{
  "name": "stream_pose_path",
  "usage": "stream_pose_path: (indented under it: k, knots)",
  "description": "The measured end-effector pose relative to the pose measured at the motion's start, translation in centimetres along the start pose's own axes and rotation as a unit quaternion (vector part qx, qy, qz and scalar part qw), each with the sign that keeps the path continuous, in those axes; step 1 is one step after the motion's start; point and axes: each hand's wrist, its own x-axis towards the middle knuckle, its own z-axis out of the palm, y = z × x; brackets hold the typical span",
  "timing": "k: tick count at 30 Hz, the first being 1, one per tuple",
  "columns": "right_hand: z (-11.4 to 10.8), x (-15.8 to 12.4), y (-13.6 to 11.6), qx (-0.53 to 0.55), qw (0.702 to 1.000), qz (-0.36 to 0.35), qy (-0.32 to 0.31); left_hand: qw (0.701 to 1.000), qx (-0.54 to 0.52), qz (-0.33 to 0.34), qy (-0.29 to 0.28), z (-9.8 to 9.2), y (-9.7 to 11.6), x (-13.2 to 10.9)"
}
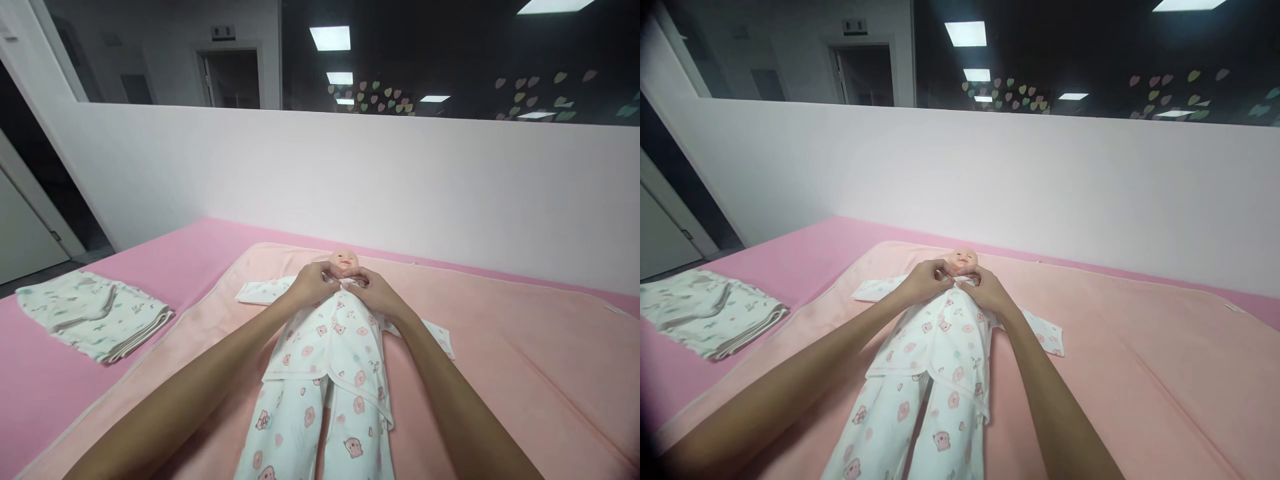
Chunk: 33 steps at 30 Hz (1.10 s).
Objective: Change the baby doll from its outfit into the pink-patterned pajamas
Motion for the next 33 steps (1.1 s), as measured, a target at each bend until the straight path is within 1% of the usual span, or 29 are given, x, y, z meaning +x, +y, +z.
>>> stream_pose_path:
  k: [5, 9, 12, 15, 18, 23, 26, 33]
  knots:
    - [0.0, -0.3, 0.3, -0.013, 0.999, -0.032, 0.021, 1.0, -0.003, -0.007, 0.027, 0.4, -0.1, -0.1]
    - [0.1, -0.4, 0.6, -0.004, 0.998, -0.049, 0.03, 1.0, 0.004, 0.007, 0.02, 0.4, -0.3, 0.0]
    - [0.8, -0.1, 1.1, 0.01, 0.996, -0.045, 0.075, 1.0, -0.013, 0.005, 0.001, 0.4, -0.7, 0.2]
    - [1.7, 0.4, 1.6, 0.007, 0.991, -0.036, 0.131, 0.999, -0.033, -0.017, -0.007, 0.4, -1.1, 0.3]
    - [2.2, 0.4, 1.6, -0.005, 0.987, -0.033, 0.155, 0.999, -0.037, -0.035, -0.003, 0.5, -1.1, 0.3]
    - [2.1, -0.1, 0.7, -0.038, 0.987, -0.041, 0.153, 0.998, -0.04, -0.052, 0.004, 0.7, -1.0, 0.2]
    - [2.0, -0.3, 0.2, -0.059, 0.987, -0.033, 0.144, 0.998, -0.046, -0.044, 0.011, 0.7, -0.9, 0.2]
    - [1.9, -0.1, 0.2, -0.08, 0.987, -0.012, 0.14, 0.996, -0.059, -0.062, -0.005, 0.5, -0.8, 0.2]
